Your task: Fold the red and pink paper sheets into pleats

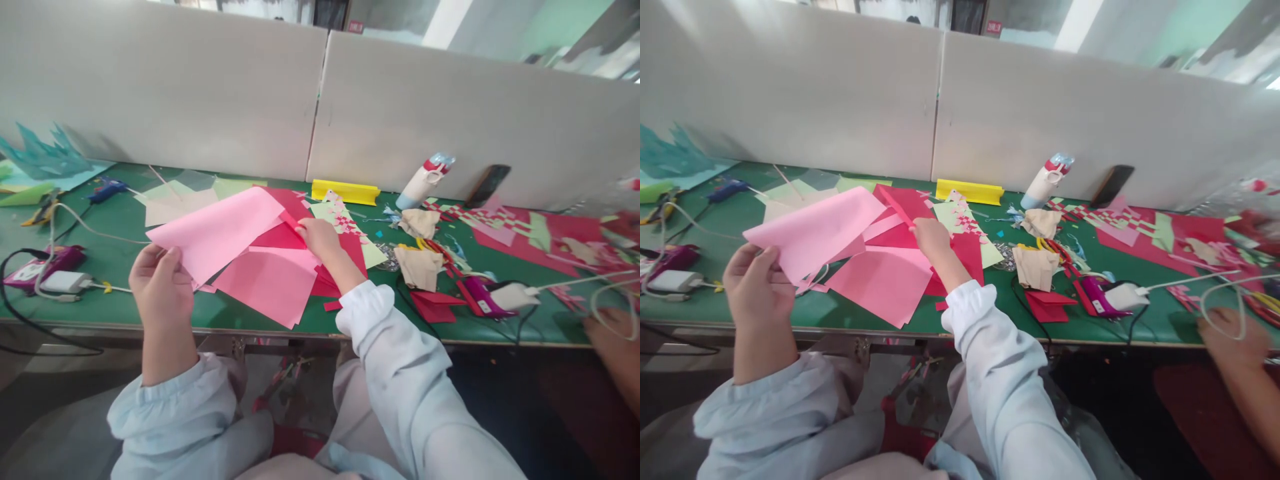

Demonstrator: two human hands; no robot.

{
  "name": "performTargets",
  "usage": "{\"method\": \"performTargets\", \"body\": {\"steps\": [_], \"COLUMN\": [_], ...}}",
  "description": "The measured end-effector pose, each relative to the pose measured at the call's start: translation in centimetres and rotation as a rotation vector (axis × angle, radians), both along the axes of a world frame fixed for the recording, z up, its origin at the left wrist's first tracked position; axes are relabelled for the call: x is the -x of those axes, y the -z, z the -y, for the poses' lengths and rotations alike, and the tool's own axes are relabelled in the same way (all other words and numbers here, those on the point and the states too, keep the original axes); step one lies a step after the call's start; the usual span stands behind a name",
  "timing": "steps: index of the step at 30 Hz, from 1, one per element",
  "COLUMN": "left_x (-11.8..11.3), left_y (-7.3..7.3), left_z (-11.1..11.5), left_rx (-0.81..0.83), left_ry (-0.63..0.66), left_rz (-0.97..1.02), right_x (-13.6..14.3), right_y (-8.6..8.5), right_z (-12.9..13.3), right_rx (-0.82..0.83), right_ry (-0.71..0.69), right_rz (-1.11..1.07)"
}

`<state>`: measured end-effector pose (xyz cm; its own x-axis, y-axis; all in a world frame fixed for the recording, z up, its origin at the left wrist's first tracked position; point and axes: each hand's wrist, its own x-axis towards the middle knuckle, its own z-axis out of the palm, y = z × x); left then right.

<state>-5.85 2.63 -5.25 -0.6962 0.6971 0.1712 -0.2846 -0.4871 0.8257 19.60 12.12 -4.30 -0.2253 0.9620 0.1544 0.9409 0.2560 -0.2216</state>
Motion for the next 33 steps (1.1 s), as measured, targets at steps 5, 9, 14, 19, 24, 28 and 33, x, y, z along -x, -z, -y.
{"method": "performTargets", "body": {"steps": [5,9,14,19,24,28,33], "left_x": [-1.7,-2.8,-4.1,-5.6,-6.5,-6.9,-7.2], "left_y": [-0.3,-0.5,-0.1,0.5,0.5,0.5,0.9], "left_z": [0.2,0.2,-0.1,-0.6,-0.8,-0.9,-1.1], "left_rx": [-0.001,0.014,0.049,0.065,0.086,0.094,0.099], "left_ry": [0.104,0.174,0.267,0.324,0.363,0.376,0.396], "left_rz": [0.026,0.042,0.047,0.036,0.016,0.014,-0.006], "right_x": [-3.2,-7.4,-10.0,-10.4,-10.2,-10.1,-10.1], "right_y": [-0.1,-0.4,1.8,4.3,4.8,4.8,4.9], "right_z": [2.3,6.6,10.6,10.8,11.0,11.4,11.7], "right_rx": [0.057,0.236,0.315,0.244,0.222,0.227,0.23], "right_ry": [-0.077,-0.181,-0.155,-0.112,-0.059,-0.045,-0.033], "right_rz": [-0.018,0.006,0.098,0.082,0.053,0.042,0.038]}}
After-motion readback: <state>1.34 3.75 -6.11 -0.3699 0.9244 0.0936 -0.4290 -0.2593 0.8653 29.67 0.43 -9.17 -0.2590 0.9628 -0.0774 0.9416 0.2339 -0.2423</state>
